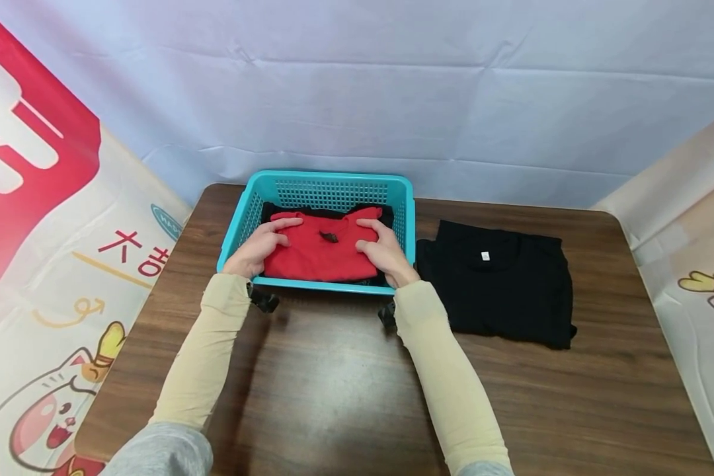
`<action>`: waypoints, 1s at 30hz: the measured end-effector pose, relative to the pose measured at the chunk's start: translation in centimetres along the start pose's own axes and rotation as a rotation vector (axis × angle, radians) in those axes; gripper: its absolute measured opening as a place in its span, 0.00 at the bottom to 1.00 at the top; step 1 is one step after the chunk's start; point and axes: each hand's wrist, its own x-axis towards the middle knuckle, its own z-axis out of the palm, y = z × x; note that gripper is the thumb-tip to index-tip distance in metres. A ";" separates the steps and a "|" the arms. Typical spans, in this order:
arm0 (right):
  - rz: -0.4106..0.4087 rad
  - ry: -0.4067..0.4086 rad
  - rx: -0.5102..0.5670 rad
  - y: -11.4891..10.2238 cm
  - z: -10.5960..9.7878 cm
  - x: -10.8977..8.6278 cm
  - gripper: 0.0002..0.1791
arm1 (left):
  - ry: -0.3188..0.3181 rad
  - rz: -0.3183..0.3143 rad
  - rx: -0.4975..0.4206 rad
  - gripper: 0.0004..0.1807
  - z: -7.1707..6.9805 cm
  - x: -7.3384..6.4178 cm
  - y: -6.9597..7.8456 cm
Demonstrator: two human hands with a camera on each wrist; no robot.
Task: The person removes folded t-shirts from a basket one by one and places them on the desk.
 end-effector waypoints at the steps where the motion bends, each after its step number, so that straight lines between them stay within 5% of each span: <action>1: 0.005 -0.002 0.016 0.0 -0.1 0.0 0.30 | 0.001 0.002 -0.023 0.30 0.0 0.0 0.0; 9: -0.001 -0.005 0.043 0.0 -0.3 0.0 0.30 | -0.013 0.006 -0.157 0.32 -0.1 0.0 0.3; 20: -0.088 0.016 0.049 0.0 -0.4 -0.3 0.32 | -0.061 0.039 -0.105 0.31 -0.2 -0.2 0.0; 30: -0.109 0.096 0.051 0.0 -0.3 -0.3 0.30 | -0.012 0.089 -0.128 0.31 -0.3 -0.3 0.0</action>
